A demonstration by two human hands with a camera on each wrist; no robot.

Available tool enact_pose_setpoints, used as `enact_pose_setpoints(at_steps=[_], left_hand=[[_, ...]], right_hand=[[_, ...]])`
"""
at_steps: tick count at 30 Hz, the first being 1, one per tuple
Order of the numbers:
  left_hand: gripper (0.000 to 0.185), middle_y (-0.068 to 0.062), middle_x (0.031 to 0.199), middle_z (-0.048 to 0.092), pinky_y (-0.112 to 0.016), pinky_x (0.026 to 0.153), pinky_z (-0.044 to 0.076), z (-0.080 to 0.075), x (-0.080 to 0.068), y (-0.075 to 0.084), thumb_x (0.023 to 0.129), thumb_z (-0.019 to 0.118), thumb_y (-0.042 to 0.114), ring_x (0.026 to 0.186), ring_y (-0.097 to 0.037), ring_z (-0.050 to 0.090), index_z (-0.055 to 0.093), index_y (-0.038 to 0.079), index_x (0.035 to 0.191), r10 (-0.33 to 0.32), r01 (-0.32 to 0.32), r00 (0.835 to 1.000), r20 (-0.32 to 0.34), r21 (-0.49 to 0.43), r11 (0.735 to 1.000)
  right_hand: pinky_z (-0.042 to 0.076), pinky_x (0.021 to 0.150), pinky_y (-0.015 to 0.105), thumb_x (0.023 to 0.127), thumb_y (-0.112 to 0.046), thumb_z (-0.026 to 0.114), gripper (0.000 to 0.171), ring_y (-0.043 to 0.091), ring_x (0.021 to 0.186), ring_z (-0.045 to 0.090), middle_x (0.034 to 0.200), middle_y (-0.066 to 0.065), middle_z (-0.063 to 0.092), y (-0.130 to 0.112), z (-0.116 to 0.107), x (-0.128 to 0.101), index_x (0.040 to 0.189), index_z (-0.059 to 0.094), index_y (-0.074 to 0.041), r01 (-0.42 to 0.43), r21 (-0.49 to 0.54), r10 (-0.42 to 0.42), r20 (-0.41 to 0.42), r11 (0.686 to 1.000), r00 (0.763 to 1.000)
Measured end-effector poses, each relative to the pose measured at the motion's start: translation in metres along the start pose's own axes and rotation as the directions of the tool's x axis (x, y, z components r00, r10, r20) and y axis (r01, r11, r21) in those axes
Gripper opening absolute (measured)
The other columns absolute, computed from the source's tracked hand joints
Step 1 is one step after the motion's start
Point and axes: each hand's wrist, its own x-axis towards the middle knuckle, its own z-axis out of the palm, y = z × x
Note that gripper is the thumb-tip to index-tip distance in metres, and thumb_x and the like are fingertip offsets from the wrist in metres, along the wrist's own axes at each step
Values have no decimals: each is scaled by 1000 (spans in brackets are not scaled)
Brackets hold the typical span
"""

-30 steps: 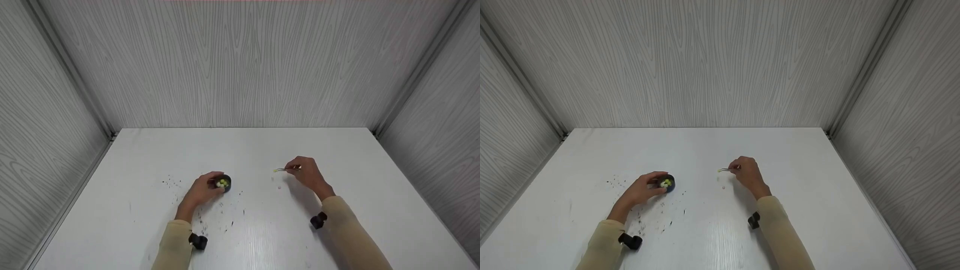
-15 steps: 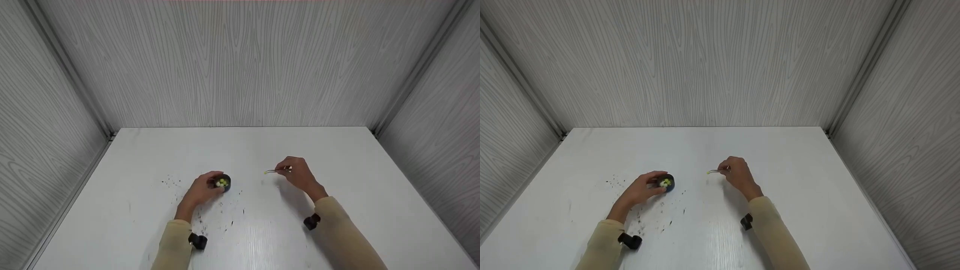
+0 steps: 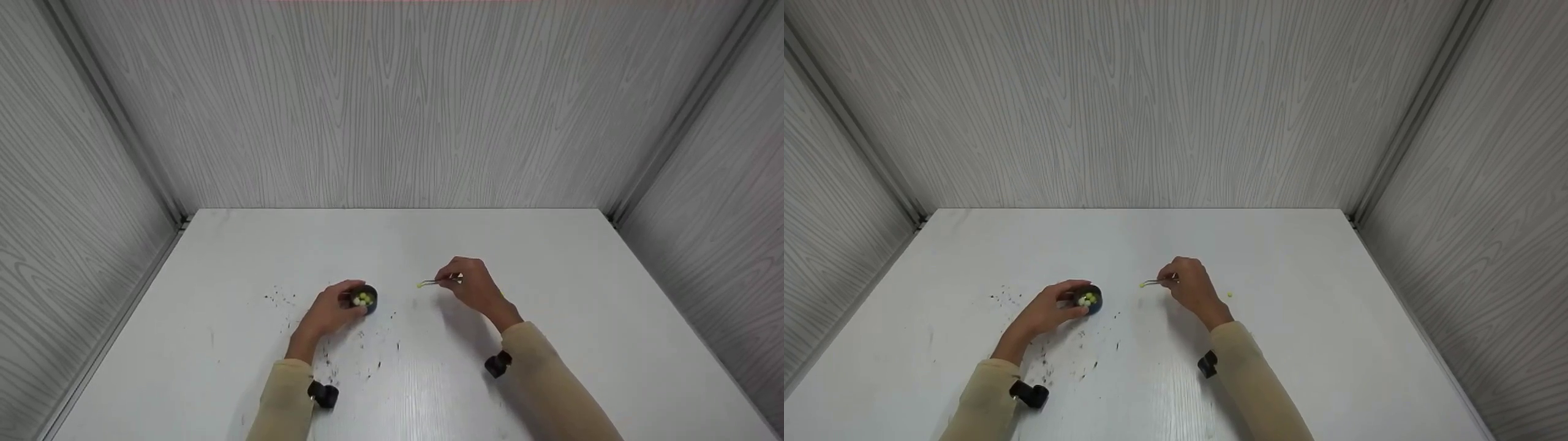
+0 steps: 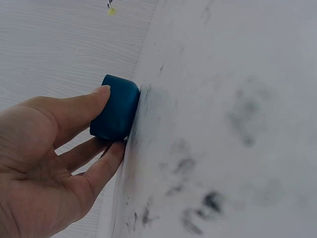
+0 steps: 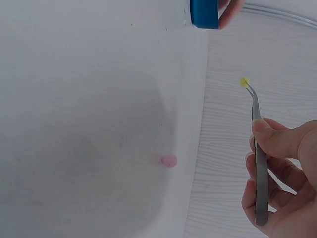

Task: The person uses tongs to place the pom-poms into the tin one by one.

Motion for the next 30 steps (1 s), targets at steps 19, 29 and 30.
enact_pose_setpoints(at_steps=[19,29,30], left_hand=[[54,-16,144,60,-53,115,46,1,4,5,94,74,9,135,-37,58,57,9,146,18,-18,1000,8,-30,999],[54,-18,144,61,-55,114,46,1,4,4,94,74,9,132,-38,59,57,7,145,28,-27,999,19,-15,1000],[54,-18,144,61,-55,114,46,1,4,3,94,74,9,132,-38,59,57,7,145,32,-32,999,17,-9,999]], right_hand=[[59,74,32,85,4,80,13,18,83,69,86,6,74,-10,9,8,90,82,-7,12,35,-12,-20,999,1000],[61,75,33,85,3,80,11,18,84,71,87,6,75,-15,19,8,90,83,-8,25,30,-25,-8,999,1000],[61,75,34,86,3,79,11,19,84,71,87,6,75,-16,20,9,90,83,-7,27,30,-27,-8,999,1000]])
